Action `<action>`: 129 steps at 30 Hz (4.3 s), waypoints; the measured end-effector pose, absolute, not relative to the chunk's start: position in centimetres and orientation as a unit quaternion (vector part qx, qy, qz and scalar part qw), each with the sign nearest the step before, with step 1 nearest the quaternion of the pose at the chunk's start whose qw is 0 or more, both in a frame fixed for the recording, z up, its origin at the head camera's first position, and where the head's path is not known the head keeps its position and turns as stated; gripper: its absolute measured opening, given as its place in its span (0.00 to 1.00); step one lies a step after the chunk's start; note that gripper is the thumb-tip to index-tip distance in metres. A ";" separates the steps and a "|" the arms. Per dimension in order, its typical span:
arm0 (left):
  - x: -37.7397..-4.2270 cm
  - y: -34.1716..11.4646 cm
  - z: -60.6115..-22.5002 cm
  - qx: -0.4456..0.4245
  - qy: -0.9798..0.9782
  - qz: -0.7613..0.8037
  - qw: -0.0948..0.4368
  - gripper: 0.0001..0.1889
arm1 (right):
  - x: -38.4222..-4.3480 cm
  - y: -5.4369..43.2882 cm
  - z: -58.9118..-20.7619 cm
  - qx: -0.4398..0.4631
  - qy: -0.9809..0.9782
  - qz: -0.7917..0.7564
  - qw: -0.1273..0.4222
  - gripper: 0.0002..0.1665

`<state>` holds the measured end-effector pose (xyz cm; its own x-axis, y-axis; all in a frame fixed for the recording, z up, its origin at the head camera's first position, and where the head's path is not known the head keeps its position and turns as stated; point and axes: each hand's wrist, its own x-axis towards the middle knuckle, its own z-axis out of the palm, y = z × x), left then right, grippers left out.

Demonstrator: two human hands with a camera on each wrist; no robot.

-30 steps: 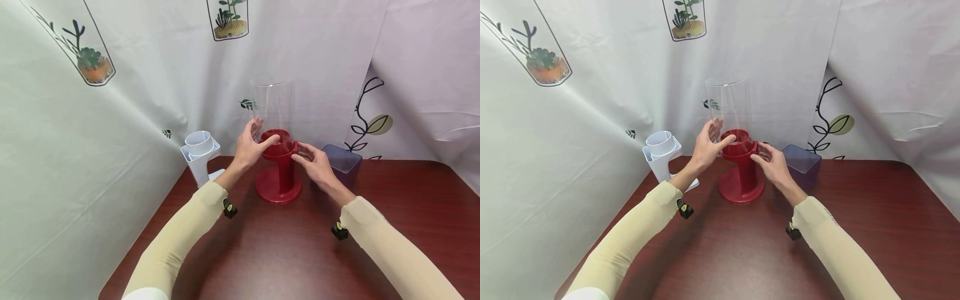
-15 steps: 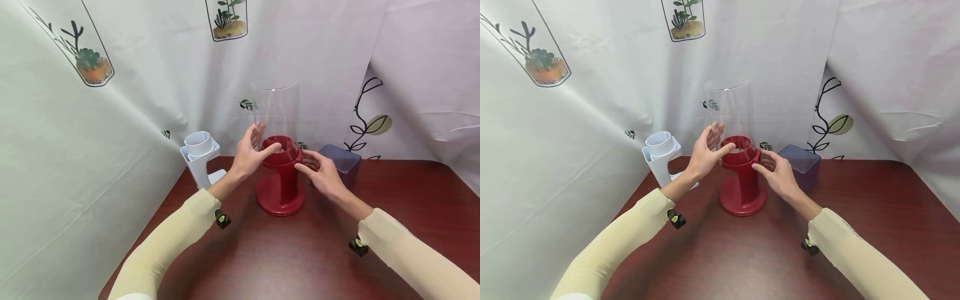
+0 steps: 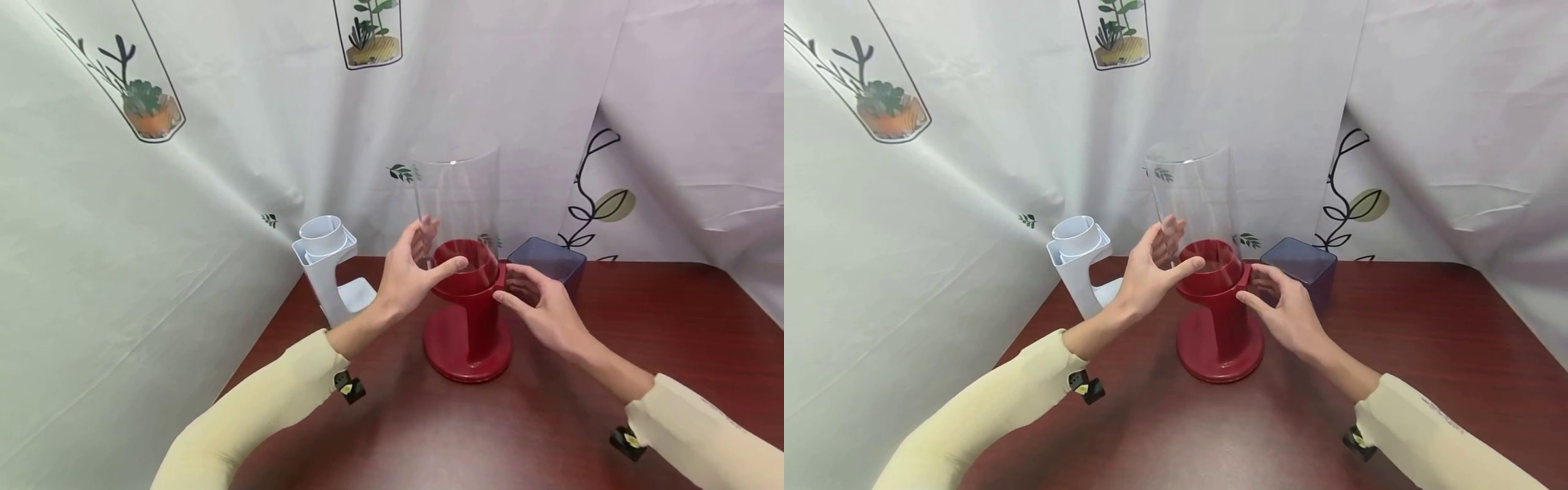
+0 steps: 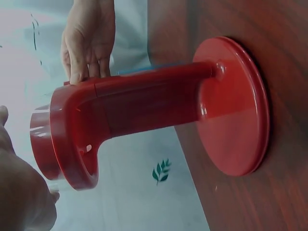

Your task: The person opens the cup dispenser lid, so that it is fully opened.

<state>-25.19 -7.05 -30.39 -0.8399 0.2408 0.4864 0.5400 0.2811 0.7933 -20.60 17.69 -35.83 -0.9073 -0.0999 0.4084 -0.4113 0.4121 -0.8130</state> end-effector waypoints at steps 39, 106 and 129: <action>-19.4 -7.6 -30.1 -0.263 -0.785 -0.555 0.075 0.45 | -15.2 18.6 -36.2 0.169 -0.802 0.563 0.103 0.35; -24.5 -5.9 -19.0 -0.431 -0.693 -0.561 0.139 0.33 | -19.3 16.8 -35.0 0.199 -0.813 0.547 0.027 0.52; -24.3 -6.0 -18.7 -0.431 -0.689 -0.566 0.139 0.33 | -19.0 16.9 -34.9 0.189 -0.820 0.539 0.028 0.49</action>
